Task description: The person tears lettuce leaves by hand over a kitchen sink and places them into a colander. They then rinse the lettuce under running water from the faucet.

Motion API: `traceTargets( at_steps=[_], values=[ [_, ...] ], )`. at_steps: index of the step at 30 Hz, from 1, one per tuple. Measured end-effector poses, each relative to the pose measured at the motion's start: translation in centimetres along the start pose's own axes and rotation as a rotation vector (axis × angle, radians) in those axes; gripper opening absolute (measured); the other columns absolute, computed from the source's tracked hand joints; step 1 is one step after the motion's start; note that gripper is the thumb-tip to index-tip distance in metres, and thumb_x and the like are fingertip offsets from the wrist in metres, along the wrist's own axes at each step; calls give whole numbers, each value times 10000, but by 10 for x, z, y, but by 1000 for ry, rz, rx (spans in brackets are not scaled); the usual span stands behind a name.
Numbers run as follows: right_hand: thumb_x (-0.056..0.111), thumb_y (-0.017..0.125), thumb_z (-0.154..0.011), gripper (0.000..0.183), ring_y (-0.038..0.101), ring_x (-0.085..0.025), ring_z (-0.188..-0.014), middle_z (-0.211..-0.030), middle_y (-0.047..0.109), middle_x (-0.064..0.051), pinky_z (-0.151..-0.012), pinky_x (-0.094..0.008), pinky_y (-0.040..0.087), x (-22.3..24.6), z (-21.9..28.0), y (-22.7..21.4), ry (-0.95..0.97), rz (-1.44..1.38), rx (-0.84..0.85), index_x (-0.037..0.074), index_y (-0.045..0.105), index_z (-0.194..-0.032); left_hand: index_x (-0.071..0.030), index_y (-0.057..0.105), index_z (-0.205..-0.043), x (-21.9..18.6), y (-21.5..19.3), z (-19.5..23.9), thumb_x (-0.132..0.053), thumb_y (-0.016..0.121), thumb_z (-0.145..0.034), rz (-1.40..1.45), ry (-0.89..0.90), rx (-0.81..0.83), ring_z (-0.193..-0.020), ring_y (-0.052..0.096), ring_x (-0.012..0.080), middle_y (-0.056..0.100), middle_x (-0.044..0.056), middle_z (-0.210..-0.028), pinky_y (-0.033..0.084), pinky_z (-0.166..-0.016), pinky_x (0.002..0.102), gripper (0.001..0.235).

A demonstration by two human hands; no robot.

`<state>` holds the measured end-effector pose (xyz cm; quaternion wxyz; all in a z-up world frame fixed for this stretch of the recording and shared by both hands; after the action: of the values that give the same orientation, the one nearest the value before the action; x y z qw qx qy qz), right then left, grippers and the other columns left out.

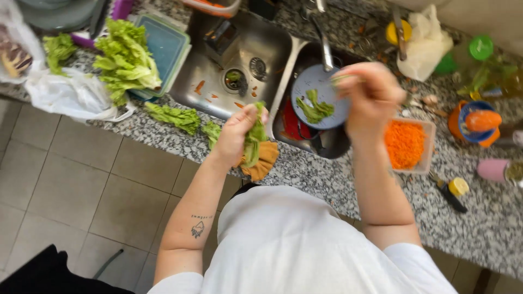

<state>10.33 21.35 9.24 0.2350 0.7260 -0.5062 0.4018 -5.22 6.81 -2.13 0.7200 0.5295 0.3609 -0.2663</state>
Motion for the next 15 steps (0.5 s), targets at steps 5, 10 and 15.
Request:
traceTargets(
  at_steps=[5,10,15],
  values=[
    [125,570,-909,320,471,-311,-1030,-1128,492,-185,-886,-390,410,3,-4,85,-222,563,255,13,445,-1182,-50,512,-1109,1,-37,-2,-428,389,-968,588,-41,7,-726,532,136,522,24,-833,477,-699,276,422],
    [234,717,-870,577,613,-375,-968,-1070,600,-225,-812,-436,524,-32,52,119,-276,744,390,38,471,-1353,-56,475,-1207,15,-60,-11,-468,407,-958,657,52,-15,-862,597,144,542,20,-936,538,-807,313,486],
    [172,461,-992,194,631,-134,-749,-903,652,-129,-610,-221,548,-109,119,103,801,-136,415,37,549,-1100,-78,502,-1166,39,-62,-18,-458,417,-965,687,87,-90,-755,527,79,474,-29,-862,504,-723,256,438]
  ],
)
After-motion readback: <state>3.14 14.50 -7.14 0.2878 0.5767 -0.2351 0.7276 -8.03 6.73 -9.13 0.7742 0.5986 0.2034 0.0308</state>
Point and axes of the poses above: each hand's wrist, its own z-axis away from the middle knuckle, its own y-axis out of the palm, x = y × z, the point moved 10 cm from there along -z, towards the middle knuckle
